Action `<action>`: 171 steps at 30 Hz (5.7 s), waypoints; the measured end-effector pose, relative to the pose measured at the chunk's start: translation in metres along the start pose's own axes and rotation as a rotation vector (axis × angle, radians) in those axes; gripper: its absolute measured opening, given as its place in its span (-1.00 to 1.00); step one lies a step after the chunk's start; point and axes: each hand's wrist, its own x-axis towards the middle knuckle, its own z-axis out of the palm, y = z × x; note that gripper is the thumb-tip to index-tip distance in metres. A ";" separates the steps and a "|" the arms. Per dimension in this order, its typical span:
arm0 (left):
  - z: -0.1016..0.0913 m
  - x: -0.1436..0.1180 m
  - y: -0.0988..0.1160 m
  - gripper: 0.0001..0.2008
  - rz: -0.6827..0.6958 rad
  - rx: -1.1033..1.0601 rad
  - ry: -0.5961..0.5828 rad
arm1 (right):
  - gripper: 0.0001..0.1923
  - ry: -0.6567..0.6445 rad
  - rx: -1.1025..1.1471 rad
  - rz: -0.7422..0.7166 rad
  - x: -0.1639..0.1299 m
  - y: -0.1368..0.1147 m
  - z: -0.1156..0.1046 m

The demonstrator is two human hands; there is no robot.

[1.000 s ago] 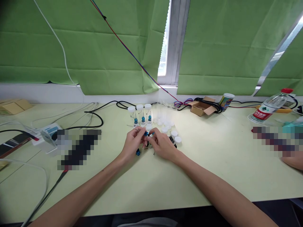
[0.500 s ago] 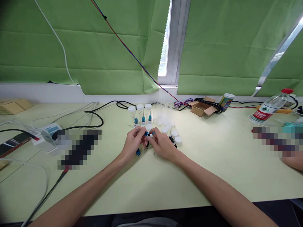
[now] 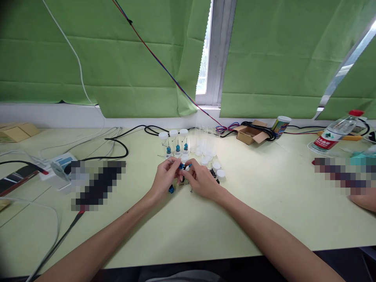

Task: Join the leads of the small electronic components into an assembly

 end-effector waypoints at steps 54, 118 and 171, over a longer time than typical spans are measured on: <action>0.001 -0.001 -0.001 -0.70 0.022 0.039 0.002 | -0.75 -0.012 -0.031 0.003 0.001 -0.002 -0.002; 0.002 -0.002 0.002 -0.69 0.009 0.022 -0.001 | -0.85 -0.007 0.001 0.005 -0.001 -0.001 0.000; 0.002 -0.002 0.000 -0.73 0.063 0.004 -0.073 | -0.90 0.019 0.059 -0.029 0.000 -0.001 -0.001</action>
